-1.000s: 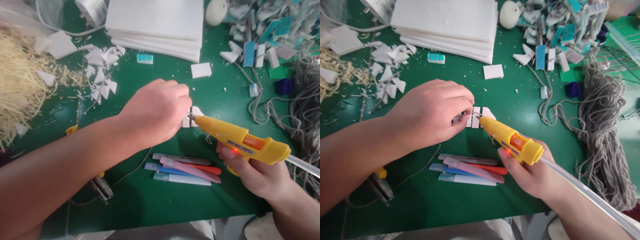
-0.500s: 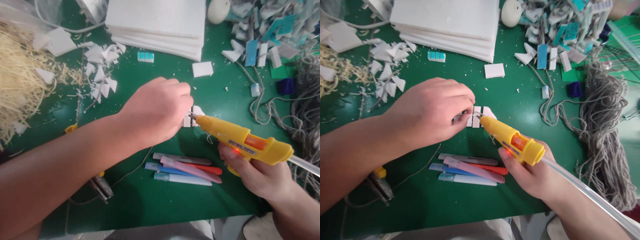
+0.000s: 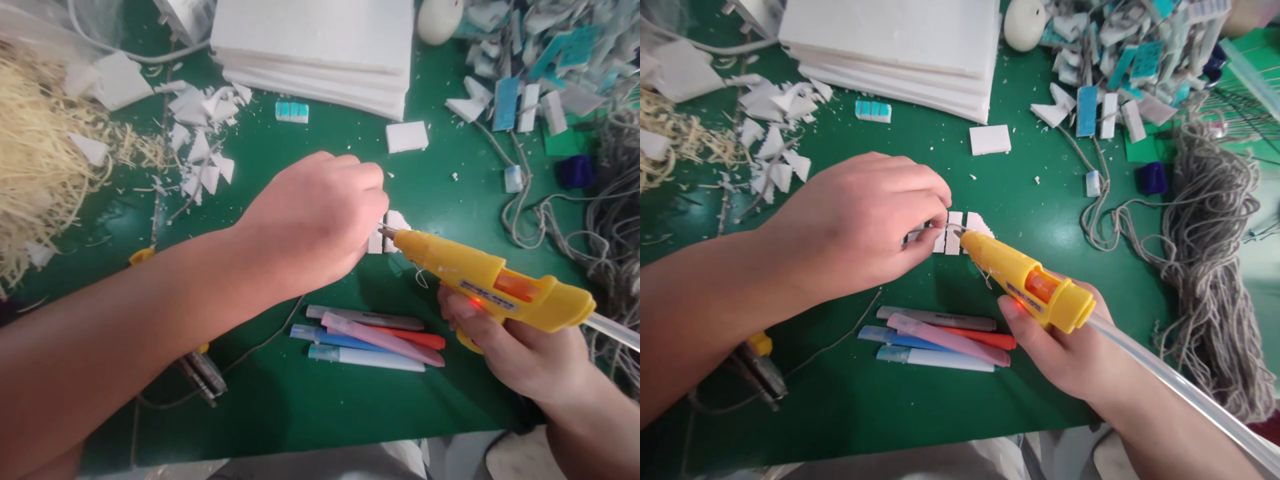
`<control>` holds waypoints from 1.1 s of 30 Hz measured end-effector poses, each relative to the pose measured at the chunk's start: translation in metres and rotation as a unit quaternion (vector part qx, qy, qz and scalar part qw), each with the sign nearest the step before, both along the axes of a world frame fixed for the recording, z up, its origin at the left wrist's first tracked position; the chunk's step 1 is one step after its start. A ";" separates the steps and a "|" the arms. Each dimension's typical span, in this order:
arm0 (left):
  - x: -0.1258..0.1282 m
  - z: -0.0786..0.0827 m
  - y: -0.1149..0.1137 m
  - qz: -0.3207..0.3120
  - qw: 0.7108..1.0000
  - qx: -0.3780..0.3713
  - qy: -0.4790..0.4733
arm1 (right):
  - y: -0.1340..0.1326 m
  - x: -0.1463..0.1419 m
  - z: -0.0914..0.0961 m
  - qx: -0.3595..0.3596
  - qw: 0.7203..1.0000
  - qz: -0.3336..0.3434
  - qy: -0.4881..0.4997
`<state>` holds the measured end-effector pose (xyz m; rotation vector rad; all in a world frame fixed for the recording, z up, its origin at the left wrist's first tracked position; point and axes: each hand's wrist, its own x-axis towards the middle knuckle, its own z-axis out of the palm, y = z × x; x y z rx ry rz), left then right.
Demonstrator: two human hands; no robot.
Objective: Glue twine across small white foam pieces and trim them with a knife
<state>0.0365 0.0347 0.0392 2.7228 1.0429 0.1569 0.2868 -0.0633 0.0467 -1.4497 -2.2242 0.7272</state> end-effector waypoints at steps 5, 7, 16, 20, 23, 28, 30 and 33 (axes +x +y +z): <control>-0.001 -0.001 0.000 -0.020 0.999 0.025 0.021 | -0.004 0.002 -0.004 -0.001 1.000 -0.006 0.005; -0.002 -0.003 0.000 -0.030 0.999 0.036 0.023 | -0.007 0.005 -0.009 0.001 1.000 -0.007 0.007; 0.001 0.004 -0.002 -0.022 0.999 -0.026 0.021 | -0.010 0.004 -0.011 -0.028 0.996 -0.051 0.060; 0.003 0.007 -0.001 -0.031 0.998 -0.004 0.051 | -0.001 -0.006 0.000 -0.052 0.996 -0.047 0.059; 0.005 0.009 -0.001 -0.037 0.996 0.005 0.080 | 0.000 -0.007 0.000 -0.050 0.996 -0.049 0.059; 0.002 0.006 -0.002 -0.008 0.998 0.008 0.058 | -0.006 -0.002 -0.007 -0.041 0.997 -0.044 0.054; -0.002 0.002 -0.003 0.006 1.000 0.013 0.005 | -0.006 -0.001 -0.008 -0.036 0.997 -0.036 0.056; -0.005 -0.003 -0.005 0.021 0.999 -0.007 -0.048 | -0.005 -0.002 -0.008 -0.031 0.997 -0.034 0.059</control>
